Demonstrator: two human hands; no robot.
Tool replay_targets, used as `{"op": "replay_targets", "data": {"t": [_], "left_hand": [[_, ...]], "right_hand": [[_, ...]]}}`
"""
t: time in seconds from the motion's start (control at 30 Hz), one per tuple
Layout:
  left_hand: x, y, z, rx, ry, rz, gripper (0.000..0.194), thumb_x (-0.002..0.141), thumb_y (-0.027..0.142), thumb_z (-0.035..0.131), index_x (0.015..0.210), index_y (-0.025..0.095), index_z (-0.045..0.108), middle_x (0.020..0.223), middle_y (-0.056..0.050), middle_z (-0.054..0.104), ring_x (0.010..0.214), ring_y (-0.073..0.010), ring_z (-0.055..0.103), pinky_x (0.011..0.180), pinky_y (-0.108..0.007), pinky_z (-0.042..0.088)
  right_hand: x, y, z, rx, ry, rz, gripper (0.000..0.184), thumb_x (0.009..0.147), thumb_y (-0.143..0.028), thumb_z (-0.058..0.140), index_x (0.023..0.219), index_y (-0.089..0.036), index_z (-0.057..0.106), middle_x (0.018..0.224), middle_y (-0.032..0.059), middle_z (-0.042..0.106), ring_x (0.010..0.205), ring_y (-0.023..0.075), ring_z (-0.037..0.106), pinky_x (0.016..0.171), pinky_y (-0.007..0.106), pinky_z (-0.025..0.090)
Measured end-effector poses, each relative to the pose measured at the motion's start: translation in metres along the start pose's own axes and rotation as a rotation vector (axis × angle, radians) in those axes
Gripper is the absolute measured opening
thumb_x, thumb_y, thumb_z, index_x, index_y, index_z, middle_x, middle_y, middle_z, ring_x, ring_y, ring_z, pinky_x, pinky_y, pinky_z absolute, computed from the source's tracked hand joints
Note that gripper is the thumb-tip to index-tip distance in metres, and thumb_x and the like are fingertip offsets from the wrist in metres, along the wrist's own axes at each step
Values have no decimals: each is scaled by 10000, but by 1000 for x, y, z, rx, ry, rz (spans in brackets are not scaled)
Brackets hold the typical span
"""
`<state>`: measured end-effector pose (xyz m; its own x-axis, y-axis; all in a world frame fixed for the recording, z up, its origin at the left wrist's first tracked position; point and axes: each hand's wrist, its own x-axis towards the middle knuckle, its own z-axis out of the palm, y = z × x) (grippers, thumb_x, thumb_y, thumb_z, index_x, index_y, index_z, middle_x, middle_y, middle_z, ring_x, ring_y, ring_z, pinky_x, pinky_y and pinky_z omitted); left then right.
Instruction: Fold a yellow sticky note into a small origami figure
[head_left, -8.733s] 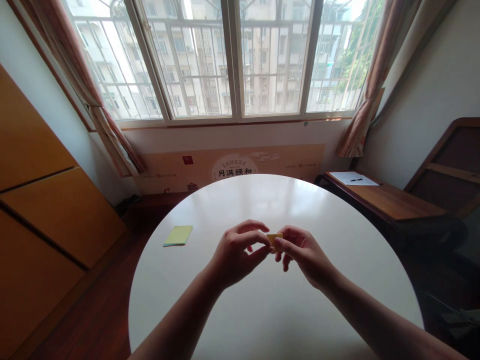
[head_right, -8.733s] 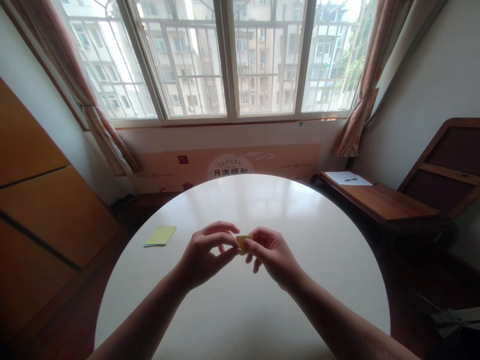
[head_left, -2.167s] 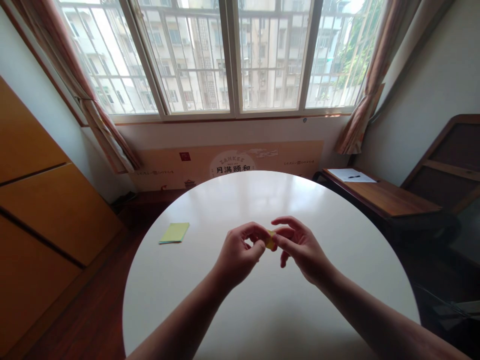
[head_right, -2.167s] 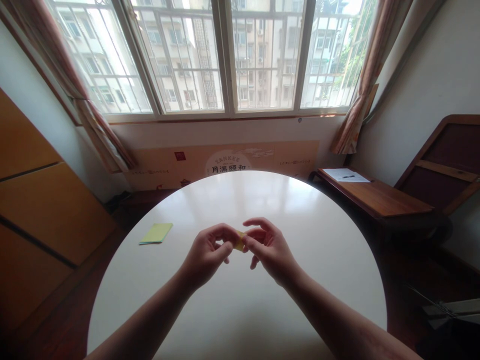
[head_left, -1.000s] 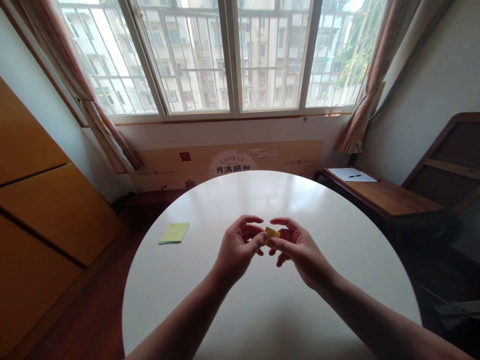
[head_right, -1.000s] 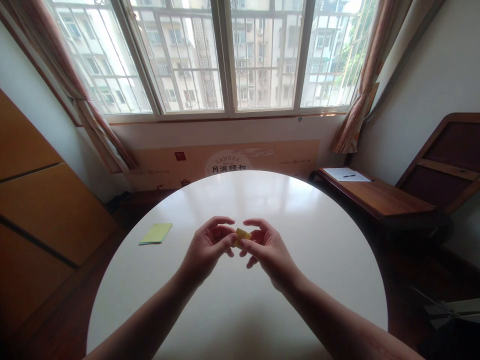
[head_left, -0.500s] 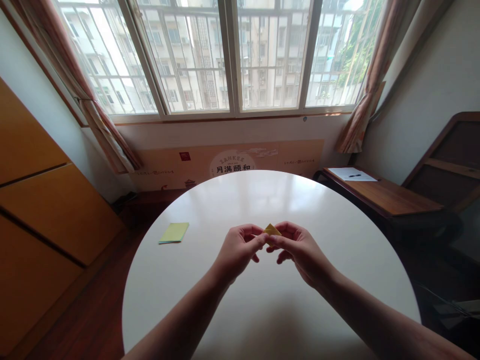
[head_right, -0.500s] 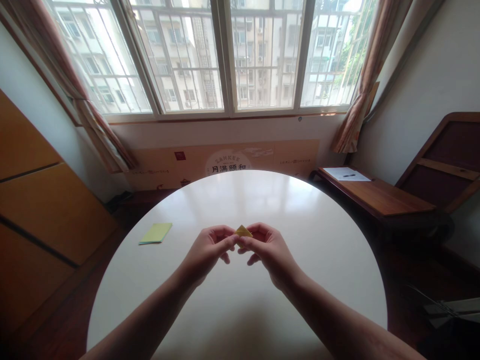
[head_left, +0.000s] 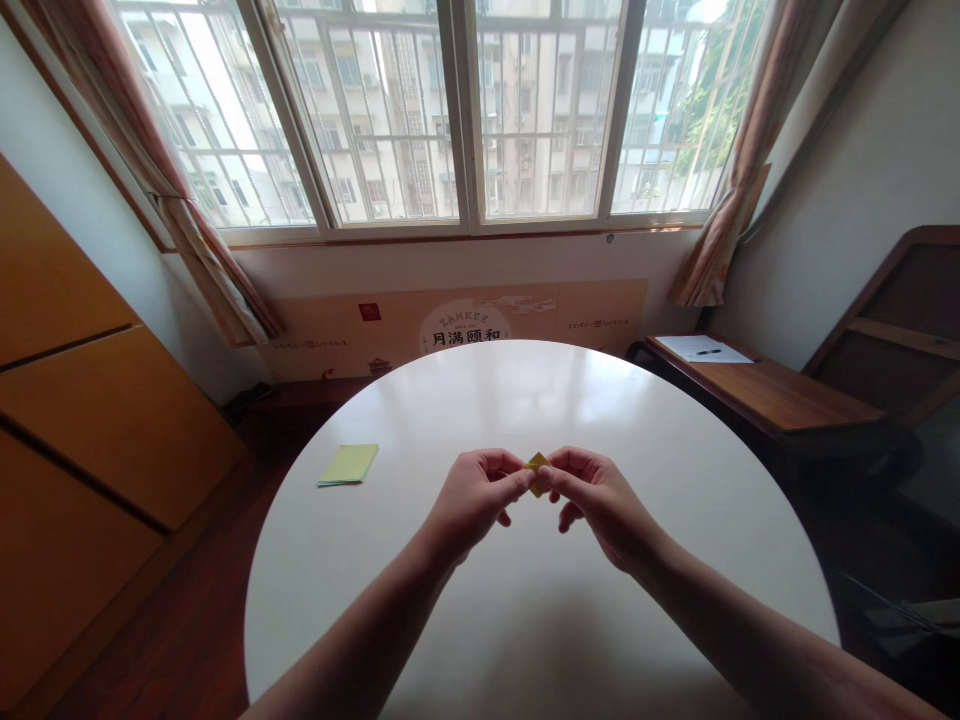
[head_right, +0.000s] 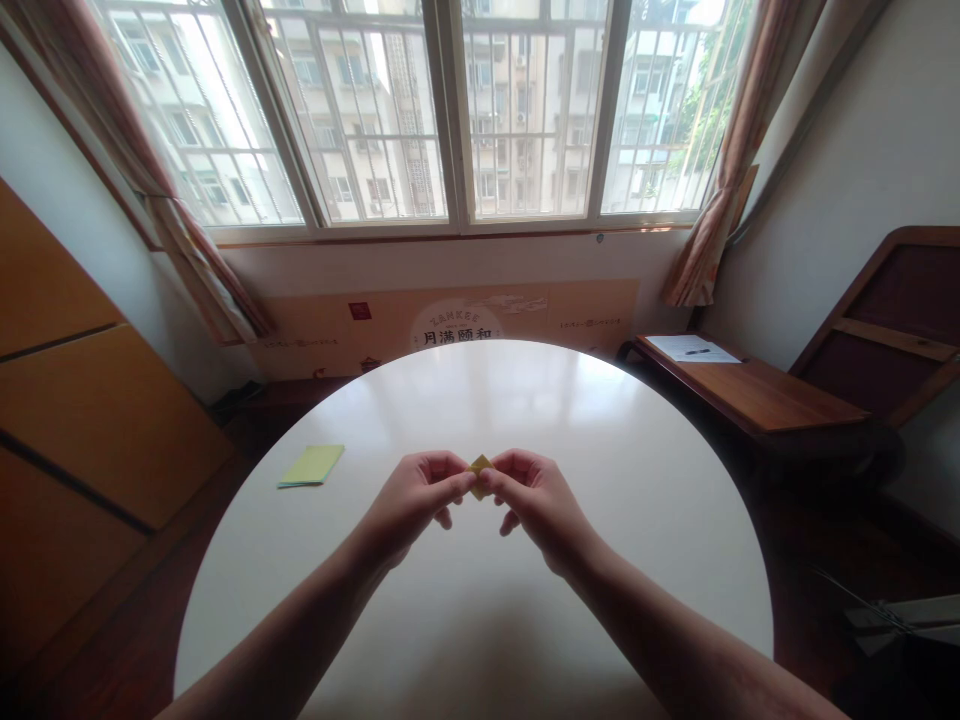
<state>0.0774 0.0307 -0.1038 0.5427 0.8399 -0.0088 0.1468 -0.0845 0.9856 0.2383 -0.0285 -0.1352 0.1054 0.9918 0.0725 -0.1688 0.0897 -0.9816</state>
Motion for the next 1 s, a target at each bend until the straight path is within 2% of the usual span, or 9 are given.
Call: {"op": "replay_targets", "data": {"t": [0.2,0.43,0.8,1.0], "left_hand": [[0,0,0,55,-16,27,207,753,323,698,726,118,703,660,-44,646,590,-124,533,426,-187,445],[0,-2,2,47,-6,55,254,773,352,671,824,108,719,746,-86,685,638,-154,568,419,-201,458],[0,-1,10,-102,63,10,147,682,263,661,644,134,600,612,-34,614,547,-117,531,434,-190,420],[-1,2,7,-128,4,-32,220,718,351,678,717,133,657,673,-46,613,632,-141,533,422,-179,421]], "right_hand": [[0,-2,1,-10,8,-9,207,779,-373,738,762,-174,684,699,26,627,643,142,524,408,176,428],[0,0,2,-17,29,-48,210,786,-374,731,765,-170,683,689,21,625,606,132,524,394,176,418],[-2,0,6,-31,14,-63,188,792,-356,709,763,-173,678,672,16,622,600,142,546,397,191,416],[-1,0,5,33,44,-31,175,780,-346,715,749,-182,663,671,7,616,595,137,541,397,187,403]]}}
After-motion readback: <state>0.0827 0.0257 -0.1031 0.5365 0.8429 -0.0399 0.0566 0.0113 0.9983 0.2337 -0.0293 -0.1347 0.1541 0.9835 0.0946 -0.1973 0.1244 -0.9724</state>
